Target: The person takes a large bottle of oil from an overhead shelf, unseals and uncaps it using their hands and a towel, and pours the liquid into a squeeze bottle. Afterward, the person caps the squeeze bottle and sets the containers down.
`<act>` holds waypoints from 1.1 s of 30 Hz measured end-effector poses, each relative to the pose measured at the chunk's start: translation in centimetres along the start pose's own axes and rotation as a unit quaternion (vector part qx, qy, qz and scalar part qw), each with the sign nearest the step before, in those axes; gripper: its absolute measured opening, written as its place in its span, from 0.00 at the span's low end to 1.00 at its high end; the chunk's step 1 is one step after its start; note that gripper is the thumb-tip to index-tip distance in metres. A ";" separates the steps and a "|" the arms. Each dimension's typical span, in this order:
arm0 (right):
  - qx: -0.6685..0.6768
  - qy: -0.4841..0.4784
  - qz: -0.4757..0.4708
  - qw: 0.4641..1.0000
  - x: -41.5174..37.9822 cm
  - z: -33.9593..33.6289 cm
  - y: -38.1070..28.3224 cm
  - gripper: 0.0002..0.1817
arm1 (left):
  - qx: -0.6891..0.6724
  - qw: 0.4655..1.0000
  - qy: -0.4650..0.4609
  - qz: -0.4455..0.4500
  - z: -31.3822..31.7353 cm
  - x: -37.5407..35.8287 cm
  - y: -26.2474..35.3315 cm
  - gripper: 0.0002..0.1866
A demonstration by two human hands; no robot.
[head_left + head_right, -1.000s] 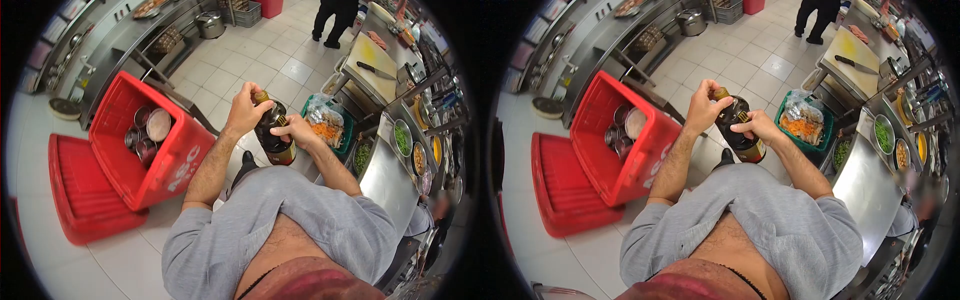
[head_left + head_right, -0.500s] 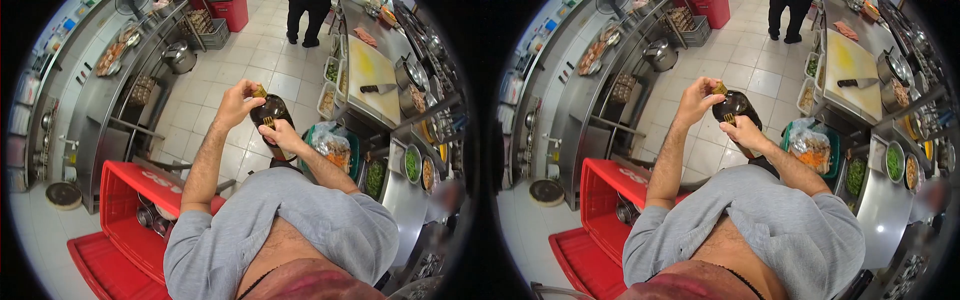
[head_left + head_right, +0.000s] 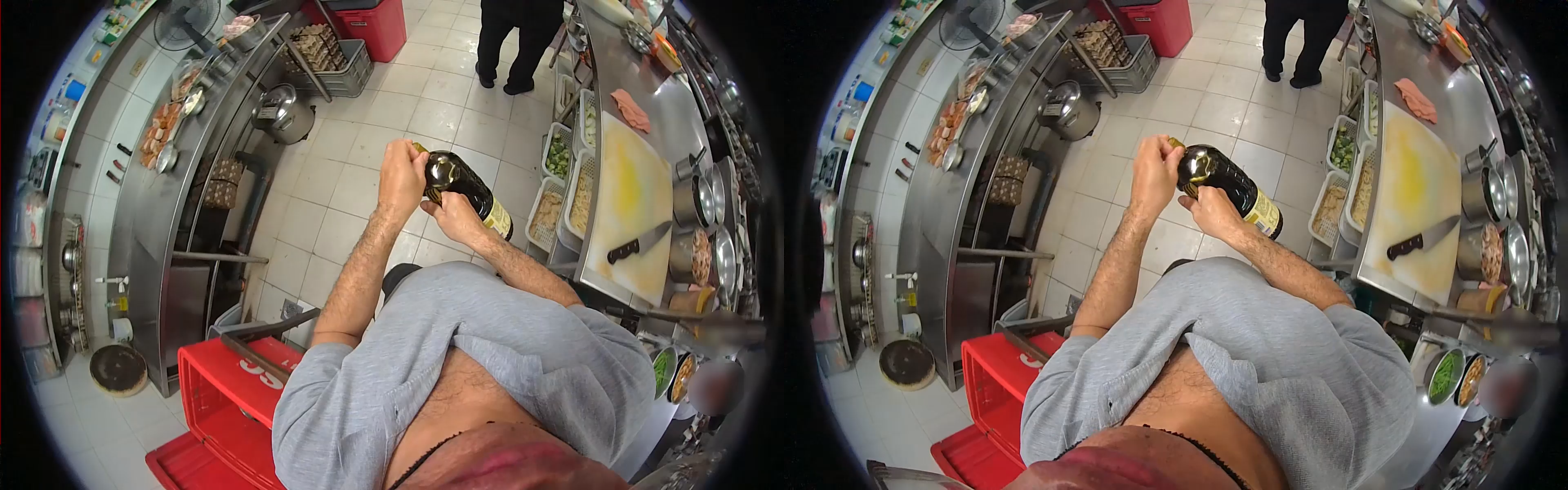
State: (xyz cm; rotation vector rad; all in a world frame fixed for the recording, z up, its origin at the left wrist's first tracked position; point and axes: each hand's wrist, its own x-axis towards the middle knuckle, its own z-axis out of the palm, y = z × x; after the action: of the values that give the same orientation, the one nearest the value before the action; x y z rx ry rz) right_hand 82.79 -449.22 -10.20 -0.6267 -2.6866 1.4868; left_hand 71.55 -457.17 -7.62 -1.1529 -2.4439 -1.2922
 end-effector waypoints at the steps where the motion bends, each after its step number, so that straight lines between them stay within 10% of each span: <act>1: -0.001 0.000 0.004 1.000 1.8 -0.2 0.5 0.20 | -0.003 1.000 -0.002 -0.002 0.7 1.5 -0.9 0.11; 19: 0.047 0.111 0.074 0.990 35.6 -5.2 -1.9 0.18 | -0.083 0.988 -0.114 0.057 8.2 34.1 -18.4 0.11; 33: 0.140 0.051 0.051 0.987 63.1 -16.6 -1.2 0.19 | -0.393 0.885 -0.219 -0.121 16.9 59.3 -31.1 0.33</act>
State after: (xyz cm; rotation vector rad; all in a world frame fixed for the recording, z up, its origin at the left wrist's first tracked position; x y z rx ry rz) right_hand 27.54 -414.44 -11.65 -0.8051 -2.3412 1.7611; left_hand 12.57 -421.46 -11.44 -1.4530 -2.4491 -2.4939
